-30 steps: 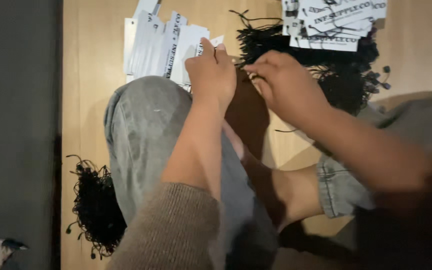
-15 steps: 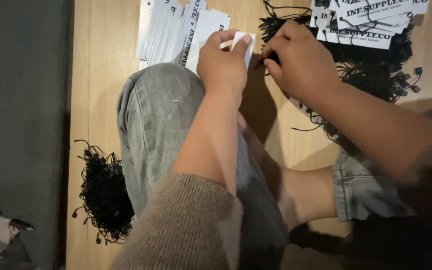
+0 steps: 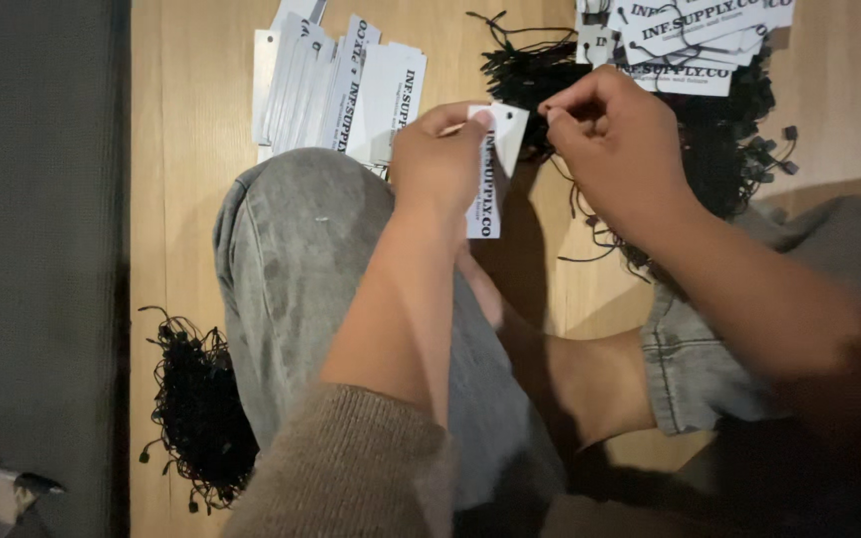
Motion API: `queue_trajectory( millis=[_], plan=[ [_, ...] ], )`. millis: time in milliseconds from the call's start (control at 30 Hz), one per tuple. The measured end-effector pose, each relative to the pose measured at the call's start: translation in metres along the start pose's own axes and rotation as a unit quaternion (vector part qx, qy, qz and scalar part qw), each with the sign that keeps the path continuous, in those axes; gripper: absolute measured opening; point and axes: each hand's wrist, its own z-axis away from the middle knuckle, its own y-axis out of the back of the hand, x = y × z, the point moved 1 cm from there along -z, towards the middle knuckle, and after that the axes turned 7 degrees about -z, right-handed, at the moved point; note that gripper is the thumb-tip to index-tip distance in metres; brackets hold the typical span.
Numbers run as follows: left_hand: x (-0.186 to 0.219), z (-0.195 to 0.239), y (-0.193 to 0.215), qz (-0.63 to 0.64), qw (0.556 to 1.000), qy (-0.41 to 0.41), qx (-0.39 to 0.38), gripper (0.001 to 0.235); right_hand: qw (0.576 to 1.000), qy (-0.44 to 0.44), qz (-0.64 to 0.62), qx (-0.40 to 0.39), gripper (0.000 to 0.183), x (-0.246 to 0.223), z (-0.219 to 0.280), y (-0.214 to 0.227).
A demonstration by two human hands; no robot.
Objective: The person sits on the floor and repeatedly picks up white rectangular tags and black strings. They thread the string through the hole in each tag and place the assembled unit into a growing pile on the floor.
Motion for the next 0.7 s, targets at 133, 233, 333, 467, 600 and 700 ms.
queue_trajectory(
  millis=[133, 233, 333, 467, 600, 700],
  plan=[
    [-0.006, -0.009, 0.0, -0.109, 0.991, -0.059, 0.051, 0.016, 0.999, -0.046, -0.006, -0.008, 0.008, -0.015, 0.005, 0.008],
    [0.0, -0.001, 0.0, -0.102, 0.984, -0.139, 0.054, 0.019, 1.0, -0.021, -0.012, -0.011, 0.005, -0.009, 0.003, 0.01],
    [0.014, 0.016, 0.003, 0.087, 0.987, -0.104, -0.085, 0.018, 0.999, -0.023, 0.002, -0.045, 0.006, -0.006, 0.0, 0.009],
    [0.016, 0.024, 0.002, 0.058, 0.985, -0.092, -0.135, 0.022, 0.996, -0.041, -0.037, -0.064, 0.013, -0.004, 0.004, 0.008],
    [0.02, 0.031, 0.003, 0.022, 0.983, -0.074, -0.166, 0.021, 0.979, -0.158, -0.122, -0.041, 0.012, -0.013, 0.011, 0.01],
    [0.018, 0.029, -0.002, -0.003, 0.985, -0.083, -0.153, 0.026, 0.983, -0.145, -0.109, -0.041, 0.014, 0.001, 0.01, 0.01]
  ],
)
